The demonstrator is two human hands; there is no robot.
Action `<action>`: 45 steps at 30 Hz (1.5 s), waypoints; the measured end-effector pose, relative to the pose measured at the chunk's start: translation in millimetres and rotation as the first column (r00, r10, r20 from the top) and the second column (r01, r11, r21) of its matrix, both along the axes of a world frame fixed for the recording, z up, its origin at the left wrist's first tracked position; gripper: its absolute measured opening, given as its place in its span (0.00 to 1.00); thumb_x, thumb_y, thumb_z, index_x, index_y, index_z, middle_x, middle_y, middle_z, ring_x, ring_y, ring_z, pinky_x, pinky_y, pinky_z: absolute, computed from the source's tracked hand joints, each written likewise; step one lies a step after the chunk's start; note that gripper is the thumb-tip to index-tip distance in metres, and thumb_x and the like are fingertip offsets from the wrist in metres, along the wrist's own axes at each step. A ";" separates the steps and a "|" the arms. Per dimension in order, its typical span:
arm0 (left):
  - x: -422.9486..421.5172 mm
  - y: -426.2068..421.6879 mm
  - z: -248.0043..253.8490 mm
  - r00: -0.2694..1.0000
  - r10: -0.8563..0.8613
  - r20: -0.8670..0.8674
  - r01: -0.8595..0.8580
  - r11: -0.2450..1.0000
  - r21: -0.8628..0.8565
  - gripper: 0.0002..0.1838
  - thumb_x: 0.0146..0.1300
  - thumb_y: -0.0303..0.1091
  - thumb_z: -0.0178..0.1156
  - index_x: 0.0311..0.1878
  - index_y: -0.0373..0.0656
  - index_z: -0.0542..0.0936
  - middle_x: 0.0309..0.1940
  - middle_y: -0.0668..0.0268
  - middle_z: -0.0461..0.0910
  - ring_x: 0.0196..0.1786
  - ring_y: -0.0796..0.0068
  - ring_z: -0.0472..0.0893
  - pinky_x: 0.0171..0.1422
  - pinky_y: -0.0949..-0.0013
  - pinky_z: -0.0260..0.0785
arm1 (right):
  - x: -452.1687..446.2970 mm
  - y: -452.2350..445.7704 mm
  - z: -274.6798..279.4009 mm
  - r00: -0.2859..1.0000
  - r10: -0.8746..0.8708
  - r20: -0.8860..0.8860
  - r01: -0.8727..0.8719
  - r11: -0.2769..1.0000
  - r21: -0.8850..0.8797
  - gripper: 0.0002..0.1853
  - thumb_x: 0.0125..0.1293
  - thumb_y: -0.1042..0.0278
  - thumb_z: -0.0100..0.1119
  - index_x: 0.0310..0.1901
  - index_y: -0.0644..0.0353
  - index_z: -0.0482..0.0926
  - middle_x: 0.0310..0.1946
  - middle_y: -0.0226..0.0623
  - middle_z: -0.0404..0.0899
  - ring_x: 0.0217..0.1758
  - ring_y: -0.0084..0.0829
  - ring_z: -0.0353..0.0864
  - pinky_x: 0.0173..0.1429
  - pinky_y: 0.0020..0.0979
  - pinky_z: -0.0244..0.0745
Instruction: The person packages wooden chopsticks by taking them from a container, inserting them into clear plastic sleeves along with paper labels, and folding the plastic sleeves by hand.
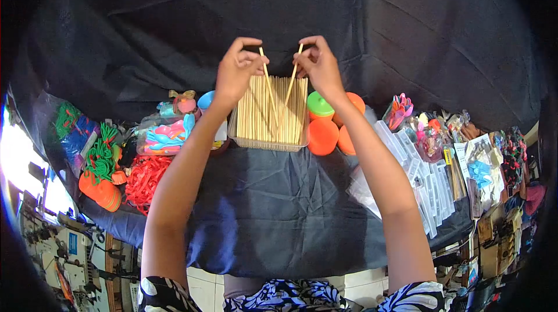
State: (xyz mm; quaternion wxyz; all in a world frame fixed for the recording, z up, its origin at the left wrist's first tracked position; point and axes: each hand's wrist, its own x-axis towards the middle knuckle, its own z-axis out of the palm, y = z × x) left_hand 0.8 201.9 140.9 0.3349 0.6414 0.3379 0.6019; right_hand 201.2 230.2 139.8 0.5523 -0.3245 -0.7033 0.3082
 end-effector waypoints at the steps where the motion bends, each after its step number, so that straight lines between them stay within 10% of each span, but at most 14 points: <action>1: -2.0 -9.9 8.9 1.000 -0.015 0.005 0.015 1.000 -0.004 0.16 0.63 0.24 0.60 0.53 0.38 0.72 0.35 0.61 0.83 0.37 0.77 0.82 0.43 0.75 0.77 | 1.8 -6.2 5.8 0.998 0.028 -0.053 -0.027 1.000 0.003 0.14 0.66 0.77 0.58 0.50 0.65 0.67 0.26 0.35 0.78 0.26 0.23 0.79 0.28 0.24 0.76; 17: -1.8 -144.9 -118.3 0.964 -0.229 0.137 0.264 0.754 -0.601 0.12 0.64 0.25 0.61 0.50 0.38 0.74 0.38 0.59 0.82 0.43 0.72 0.83 0.46 0.65 0.81 | 5.6 -138.7 -124.5 0.898 0.394 -0.193 -0.420 0.642 -0.642 0.15 0.65 0.76 0.60 0.51 0.63 0.68 0.29 0.36 0.79 0.26 0.25 0.81 0.30 0.24 0.80; 32: 10.9 -138.2 -147.2 0.961 -0.223 0.166 0.277 0.755 -0.595 0.13 0.63 0.24 0.61 0.50 0.36 0.74 0.40 0.58 0.81 0.43 0.71 0.83 0.42 0.70 0.81 | 1.0 -151.8 -138.0 0.932 0.335 -0.139 -0.346 0.707 -0.617 0.12 0.67 0.74 0.59 0.48 0.65 0.70 0.29 0.37 0.79 0.29 0.26 0.83 0.32 0.26 0.83; 38: 8.4 -136.0 -150.2 0.932 -0.210 -0.294 0.036 0.862 -0.505 0.13 0.62 0.23 0.62 0.50 0.33 0.76 0.43 0.57 0.81 0.40 0.74 0.83 0.32 0.74 0.79 | 3.8 -148.0 -148.8 0.937 0.348 -0.020 -0.285 0.734 -0.617 0.12 0.67 0.73 0.59 0.49 0.66 0.70 0.30 0.38 0.79 0.30 0.26 0.83 0.33 0.26 0.83; 45: 5.9 -138.4 -145.5 0.921 -0.197 -0.335 0.023 0.887 -0.461 0.15 0.60 0.21 0.62 0.51 0.32 0.76 0.47 0.57 0.80 0.38 0.73 0.83 0.32 0.73 0.79 | 61.8 -141.0 -103.1 0.937 0.241 0.252 -0.069 0.837 -0.543 0.09 0.64 0.72 0.59 0.45 0.64 0.76 0.31 0.38 0.81 0.30 0.26 0.83 0.31 0.27 0.80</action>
